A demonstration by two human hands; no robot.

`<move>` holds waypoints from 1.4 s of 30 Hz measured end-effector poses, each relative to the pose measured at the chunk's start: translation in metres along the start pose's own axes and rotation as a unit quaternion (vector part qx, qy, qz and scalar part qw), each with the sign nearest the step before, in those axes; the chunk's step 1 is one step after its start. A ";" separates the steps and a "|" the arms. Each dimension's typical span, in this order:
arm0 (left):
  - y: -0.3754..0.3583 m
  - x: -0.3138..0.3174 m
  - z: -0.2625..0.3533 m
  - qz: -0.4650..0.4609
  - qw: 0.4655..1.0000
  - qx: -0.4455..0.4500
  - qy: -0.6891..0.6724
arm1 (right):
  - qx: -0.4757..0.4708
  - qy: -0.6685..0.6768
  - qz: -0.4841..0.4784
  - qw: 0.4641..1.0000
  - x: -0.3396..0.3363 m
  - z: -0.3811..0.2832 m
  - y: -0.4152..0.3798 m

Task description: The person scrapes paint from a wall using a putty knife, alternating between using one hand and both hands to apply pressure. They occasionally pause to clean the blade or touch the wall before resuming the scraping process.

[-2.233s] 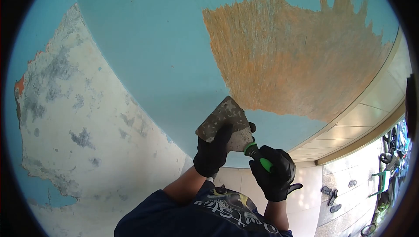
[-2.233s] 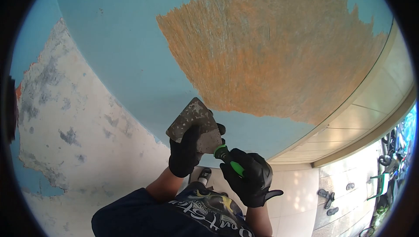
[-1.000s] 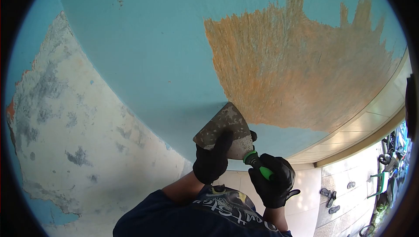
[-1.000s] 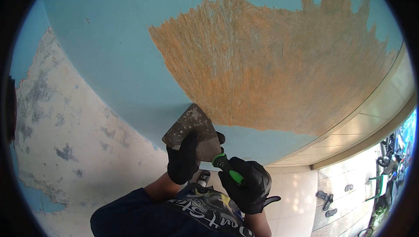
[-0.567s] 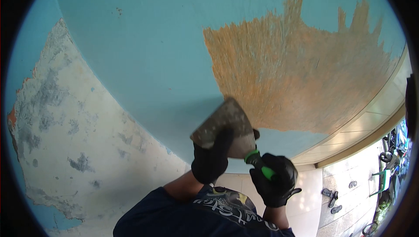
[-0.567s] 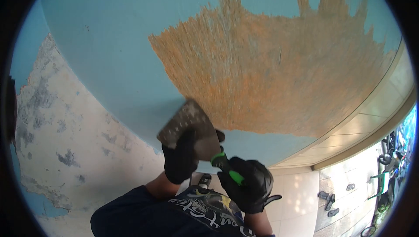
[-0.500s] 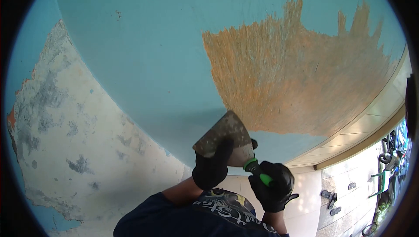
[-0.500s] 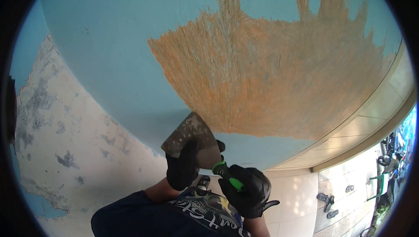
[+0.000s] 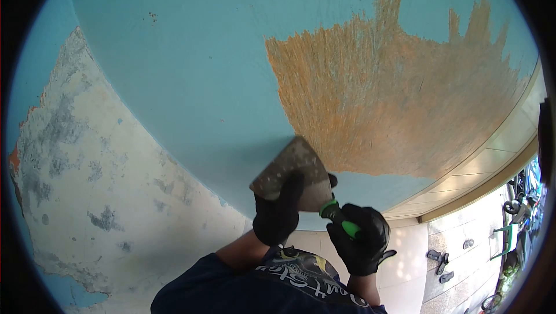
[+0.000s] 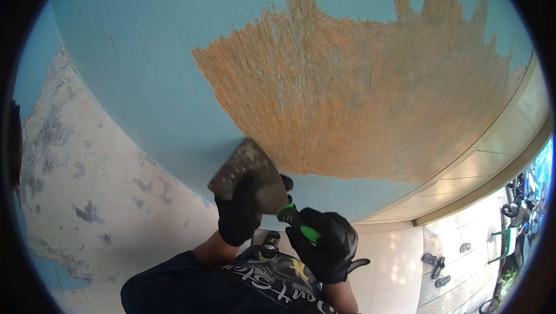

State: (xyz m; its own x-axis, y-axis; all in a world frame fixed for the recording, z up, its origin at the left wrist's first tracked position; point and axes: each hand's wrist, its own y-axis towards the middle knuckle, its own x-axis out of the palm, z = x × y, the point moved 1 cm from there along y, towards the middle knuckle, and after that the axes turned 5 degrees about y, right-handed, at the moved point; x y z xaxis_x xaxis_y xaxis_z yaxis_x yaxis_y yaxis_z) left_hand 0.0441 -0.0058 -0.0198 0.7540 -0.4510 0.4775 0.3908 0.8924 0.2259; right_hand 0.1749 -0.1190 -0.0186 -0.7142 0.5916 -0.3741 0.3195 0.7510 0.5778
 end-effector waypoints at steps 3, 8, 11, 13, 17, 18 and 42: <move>-0.002 0.002 0.008 -0.017 1.000 -0.007 0.021 | -0.015 0.024 0.030 0.999 0.002 -0.004 0.001; -0.021 -0.004 -0.021 -0.015 0.997 -0.033 0.074 | 0.038 0.000 0.004 0.999 -0.005 0.012 -0.030; -0.031 -0.011 -0.025 -0.001 0.997 -0.074 0.032 | 0.070 0.022 -0.007 0.997 -0.001 0.013 -0.040; -0.030 -0.008 -0.017 -0.006 0.997 -0.072 0.018 | 0.058 0.017 -0.011 0.998 -0.001 0.008 -0.036; -0.024 -0.006 -0.013 -0.013 0.999 -0.038 0.007 | 0.003 0.005 0.003 1.000 -0.002 0.008 -0.028; -0.023 -0.005 -0.012 -0.015 0.999 -0.037 0.007 | -0.003 0.000 0.005 1.000 -0.002 0.008 -0.027; -0.012 -0.019 -0.011 -0.057 0.997 -0.030 0.034 | 0.011 -0.047 0.023 0.999 0.016 0.007 -0.034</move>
State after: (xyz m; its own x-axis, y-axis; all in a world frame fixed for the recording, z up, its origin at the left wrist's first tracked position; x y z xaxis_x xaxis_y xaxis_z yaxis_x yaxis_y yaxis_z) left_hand 0.0308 -0.0080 -0.0414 0.7357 -0.5517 0.3929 0.5053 0.8334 0.2239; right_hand 0.1572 -0.1334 -0.0492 -0.6377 0.6491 -0.4147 0.3646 0.7286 0.5799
